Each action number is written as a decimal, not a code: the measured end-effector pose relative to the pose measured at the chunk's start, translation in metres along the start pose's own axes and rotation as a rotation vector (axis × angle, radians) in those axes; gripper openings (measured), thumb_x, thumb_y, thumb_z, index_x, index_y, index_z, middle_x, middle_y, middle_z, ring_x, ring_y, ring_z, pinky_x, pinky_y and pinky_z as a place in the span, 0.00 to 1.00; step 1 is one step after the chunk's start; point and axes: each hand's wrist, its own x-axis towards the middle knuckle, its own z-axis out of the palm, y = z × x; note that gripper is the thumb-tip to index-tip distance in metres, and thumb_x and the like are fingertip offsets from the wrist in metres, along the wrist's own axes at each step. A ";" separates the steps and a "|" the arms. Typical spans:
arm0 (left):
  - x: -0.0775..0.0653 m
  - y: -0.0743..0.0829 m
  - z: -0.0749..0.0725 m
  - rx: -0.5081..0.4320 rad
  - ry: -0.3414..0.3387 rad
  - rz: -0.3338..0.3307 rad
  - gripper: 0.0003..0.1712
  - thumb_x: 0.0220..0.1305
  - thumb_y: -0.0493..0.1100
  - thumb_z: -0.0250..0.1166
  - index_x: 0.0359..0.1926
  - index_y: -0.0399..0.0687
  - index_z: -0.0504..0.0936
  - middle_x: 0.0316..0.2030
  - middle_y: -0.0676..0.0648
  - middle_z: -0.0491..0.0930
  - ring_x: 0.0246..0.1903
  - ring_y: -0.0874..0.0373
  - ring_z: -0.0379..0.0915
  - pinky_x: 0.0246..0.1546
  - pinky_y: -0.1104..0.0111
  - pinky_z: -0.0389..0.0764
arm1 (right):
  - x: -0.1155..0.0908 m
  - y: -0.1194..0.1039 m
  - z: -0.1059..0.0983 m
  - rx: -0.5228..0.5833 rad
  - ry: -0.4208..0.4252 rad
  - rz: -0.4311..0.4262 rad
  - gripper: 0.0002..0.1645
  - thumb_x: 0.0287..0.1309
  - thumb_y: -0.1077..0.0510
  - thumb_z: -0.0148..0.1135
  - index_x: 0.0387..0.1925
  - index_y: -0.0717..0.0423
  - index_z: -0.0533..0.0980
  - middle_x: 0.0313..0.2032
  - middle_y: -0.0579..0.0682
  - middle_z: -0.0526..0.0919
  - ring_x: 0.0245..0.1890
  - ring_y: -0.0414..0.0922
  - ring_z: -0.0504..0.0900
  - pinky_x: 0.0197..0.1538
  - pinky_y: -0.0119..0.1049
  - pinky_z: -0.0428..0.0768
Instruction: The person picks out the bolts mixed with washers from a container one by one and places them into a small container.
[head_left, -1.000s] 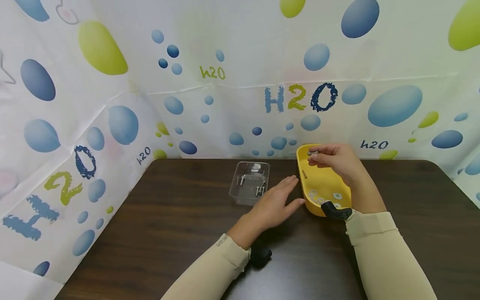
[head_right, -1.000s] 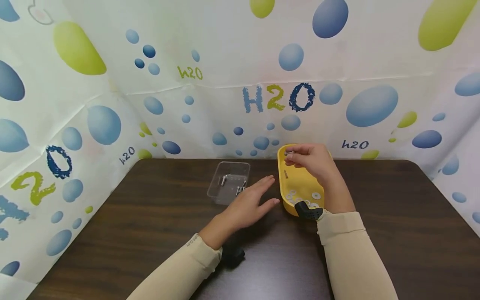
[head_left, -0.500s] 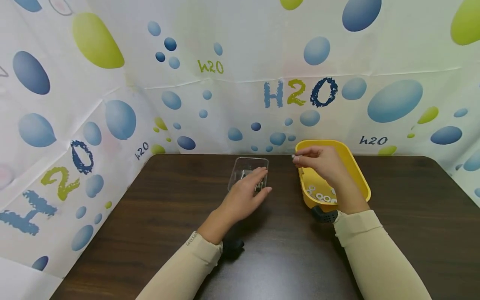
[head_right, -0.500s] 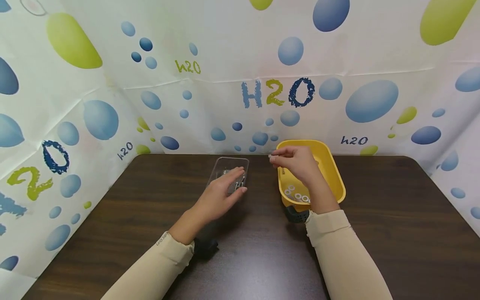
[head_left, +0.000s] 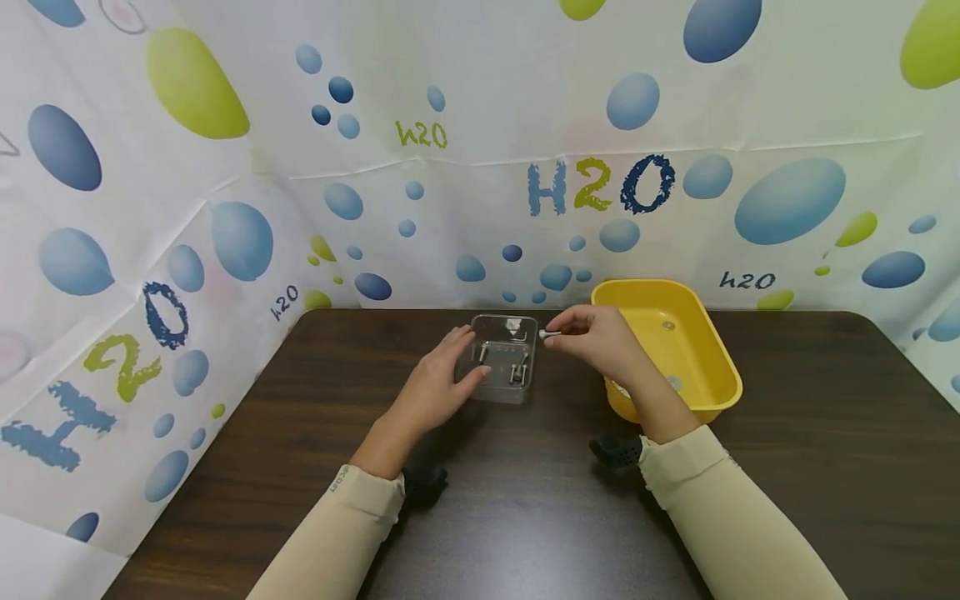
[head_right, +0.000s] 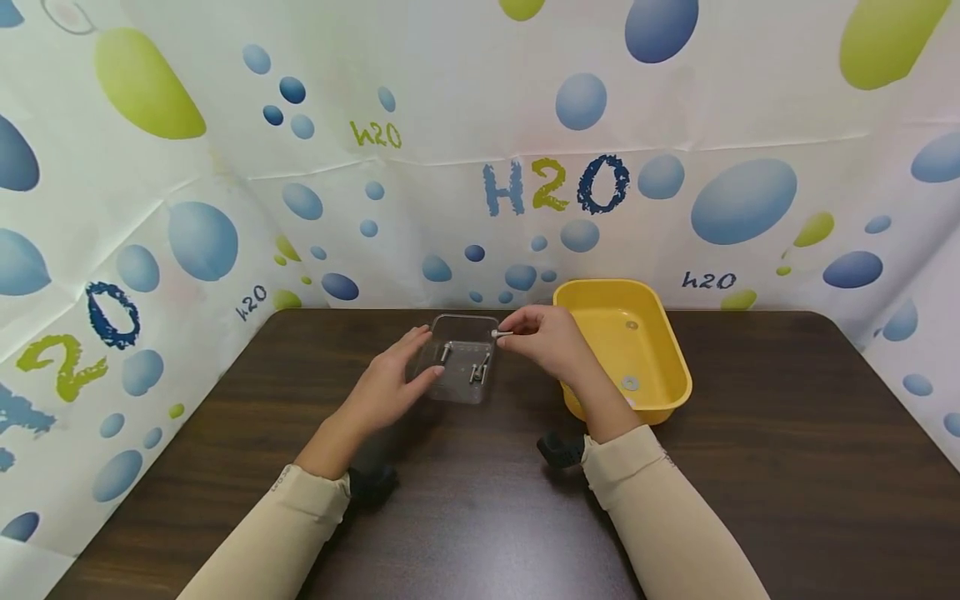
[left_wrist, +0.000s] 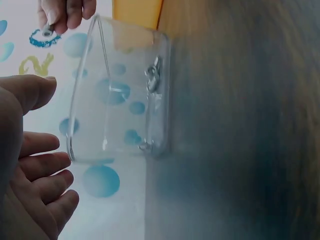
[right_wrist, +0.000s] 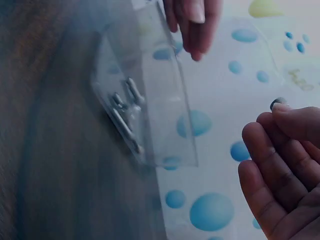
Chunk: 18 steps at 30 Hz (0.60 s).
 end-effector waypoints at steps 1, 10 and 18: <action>0.000 -0.002 0.000 0.001 -0.003 -0.010 0.37 0.69 0.55 0.61 0.71 0.42 0.66 0.73 0.43 0.62 0.75 0.50 0.52 0.71 0.50 0.60 | 0.000 -0.001 0.004 -0.001 -0.004 -0.010 0.11 0.55 0.52 0.73 0.39 0.52 0.85 0.37 0.50 0.86 0.38 0.48 0.81 0.43 0.38 0.82; 0.002 -0.017 0.000 -0.014 -0.093 -0.072 0.42 0.68 0.59 0.61 0.74 0.43 0.60 0.75 0.45 0.57 0.75 0.48 0.51 0.71 0.48 0.60 | 0.004 0.001 0.031 -0.030 -0.060 -0.086 0.08 0.53 0.53 0.74 0.35 0.49 0.86 0.33 0.45 0.88 0.33 0.44 0.84 0.39 0.37 0.83; 0.002 -0.026 -0.001 -0.031 -0.175 -0.089 0.47 0.66 0.65 0.59 0.76 0.46 0.56 0.76 0.47 0.53 0.74 0.46 0.52 0.70 0.46 0.60 | 0.008 -0.001 0.041 -0.039 -0.089 -0.086 0.10 0.56 0.52 0.71 0.40 0.48 0.87 0.36 0.45 0.89 0.37 0.41 0.85 0.42 0.38 0.84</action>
